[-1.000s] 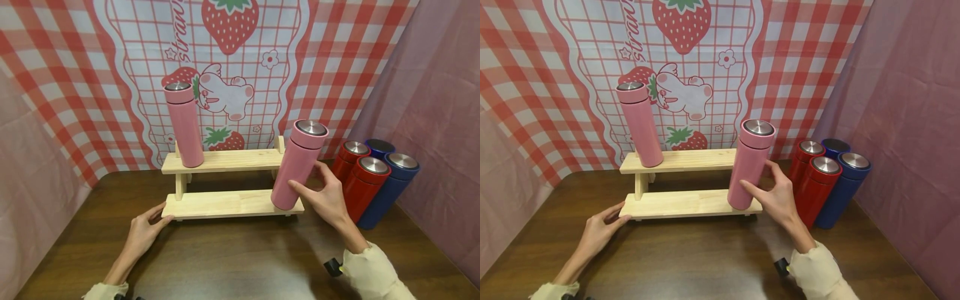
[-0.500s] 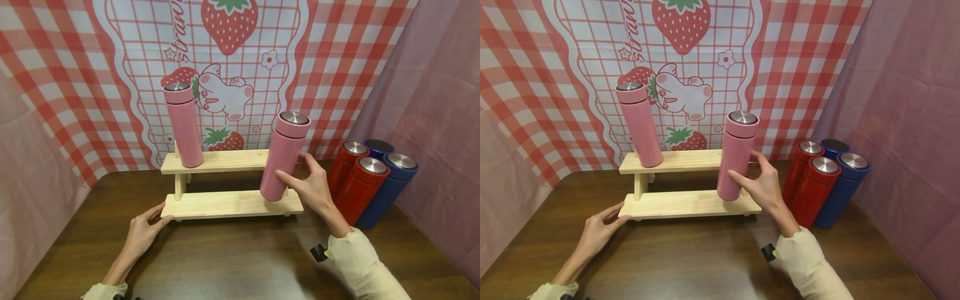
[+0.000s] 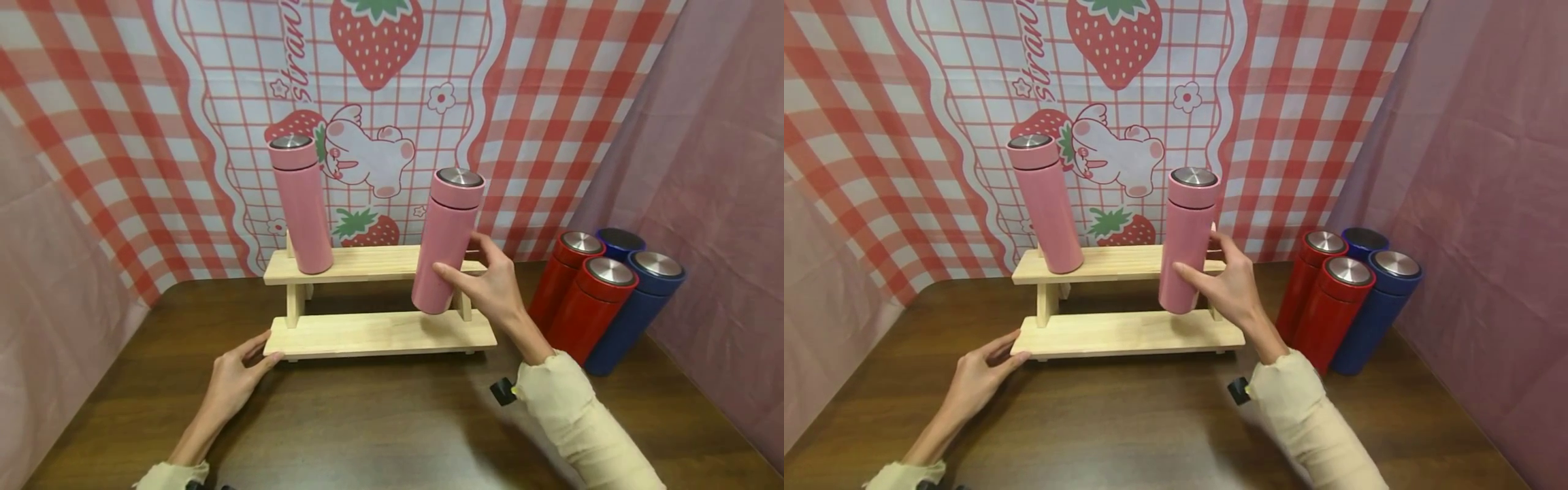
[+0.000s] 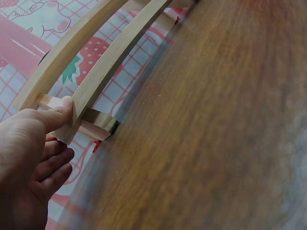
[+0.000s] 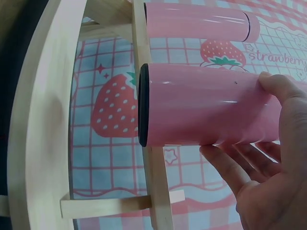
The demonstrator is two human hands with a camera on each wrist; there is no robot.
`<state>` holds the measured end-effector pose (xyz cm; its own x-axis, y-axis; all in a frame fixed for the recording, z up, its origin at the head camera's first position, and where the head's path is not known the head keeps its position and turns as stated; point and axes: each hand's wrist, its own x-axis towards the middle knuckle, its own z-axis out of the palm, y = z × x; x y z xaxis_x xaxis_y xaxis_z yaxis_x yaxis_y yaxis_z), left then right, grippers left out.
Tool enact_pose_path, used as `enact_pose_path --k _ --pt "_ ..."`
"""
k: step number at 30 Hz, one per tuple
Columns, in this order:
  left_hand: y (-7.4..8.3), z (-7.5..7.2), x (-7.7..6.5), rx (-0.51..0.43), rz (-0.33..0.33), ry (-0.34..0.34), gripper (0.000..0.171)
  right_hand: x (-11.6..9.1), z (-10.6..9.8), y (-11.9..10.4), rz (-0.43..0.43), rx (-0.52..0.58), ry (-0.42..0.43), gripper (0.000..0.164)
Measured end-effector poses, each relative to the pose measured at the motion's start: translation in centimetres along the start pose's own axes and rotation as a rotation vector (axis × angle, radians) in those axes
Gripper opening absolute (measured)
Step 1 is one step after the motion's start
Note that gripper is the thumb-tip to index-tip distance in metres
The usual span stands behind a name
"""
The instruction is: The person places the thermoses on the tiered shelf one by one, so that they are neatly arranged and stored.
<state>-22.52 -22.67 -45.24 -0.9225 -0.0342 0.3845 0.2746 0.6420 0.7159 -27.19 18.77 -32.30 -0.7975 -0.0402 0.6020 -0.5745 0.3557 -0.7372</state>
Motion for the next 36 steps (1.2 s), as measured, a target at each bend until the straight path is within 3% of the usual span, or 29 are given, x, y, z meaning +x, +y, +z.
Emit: enact_pose_path --k 36 --pt "-0.2 0.1 0.0 -0.031 -0.006 0.006 0.054 4.7 3.8 -1.3 -0.084 0.020 -0.044 0.060"
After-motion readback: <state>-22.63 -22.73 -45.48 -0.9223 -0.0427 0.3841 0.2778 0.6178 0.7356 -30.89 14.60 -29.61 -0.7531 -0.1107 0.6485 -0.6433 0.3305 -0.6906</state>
